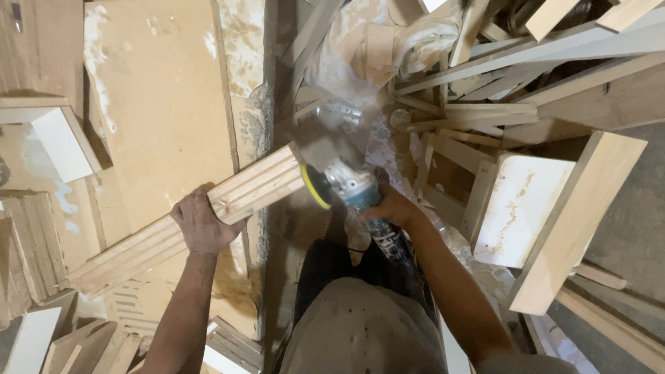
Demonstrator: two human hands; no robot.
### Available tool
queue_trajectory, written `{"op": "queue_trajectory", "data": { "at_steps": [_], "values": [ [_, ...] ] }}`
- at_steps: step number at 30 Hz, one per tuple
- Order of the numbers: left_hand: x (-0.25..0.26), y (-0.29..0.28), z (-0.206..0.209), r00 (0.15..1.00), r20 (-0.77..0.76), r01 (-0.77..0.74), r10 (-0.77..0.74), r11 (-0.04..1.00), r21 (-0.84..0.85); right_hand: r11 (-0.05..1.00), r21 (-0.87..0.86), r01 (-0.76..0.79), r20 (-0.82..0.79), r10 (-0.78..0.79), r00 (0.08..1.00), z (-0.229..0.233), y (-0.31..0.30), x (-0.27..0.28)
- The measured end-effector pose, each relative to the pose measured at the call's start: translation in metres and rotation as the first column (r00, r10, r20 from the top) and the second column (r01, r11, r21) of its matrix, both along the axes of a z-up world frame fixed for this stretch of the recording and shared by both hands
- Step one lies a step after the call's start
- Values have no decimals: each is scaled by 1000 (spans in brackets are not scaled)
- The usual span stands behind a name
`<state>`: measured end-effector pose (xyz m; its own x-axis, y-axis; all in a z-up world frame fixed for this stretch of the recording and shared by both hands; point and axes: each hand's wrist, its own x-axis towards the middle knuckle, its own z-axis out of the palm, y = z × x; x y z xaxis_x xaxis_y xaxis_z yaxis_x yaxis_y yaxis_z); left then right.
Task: Sanding wooden slats using a handheld power sander in a workshop environment.
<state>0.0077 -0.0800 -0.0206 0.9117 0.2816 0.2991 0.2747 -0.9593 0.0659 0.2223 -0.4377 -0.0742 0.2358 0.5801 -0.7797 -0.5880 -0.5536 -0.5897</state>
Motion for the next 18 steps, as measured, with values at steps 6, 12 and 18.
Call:
{"op": "queue_trajectory", "data": {
  "at_steps": [6, 12, 18],
  "values": [
    [-2, -3, 2, 1000, 3, 9, -9, 1000, 3, 997, -73, 3, -62, -8, 998, 11, 10, 0],
    [-5, -5, 3, 1000, -18, 7, -7, 999, -45, 996, 77, 52, -48, -48, 998, -49, 48, 25],
    [-1, 1, 2, 1000, -3, 0, 0, 999, -38, 998, -27, 55, -77, -57, 995, -38, 5, -2]
  ]
}}
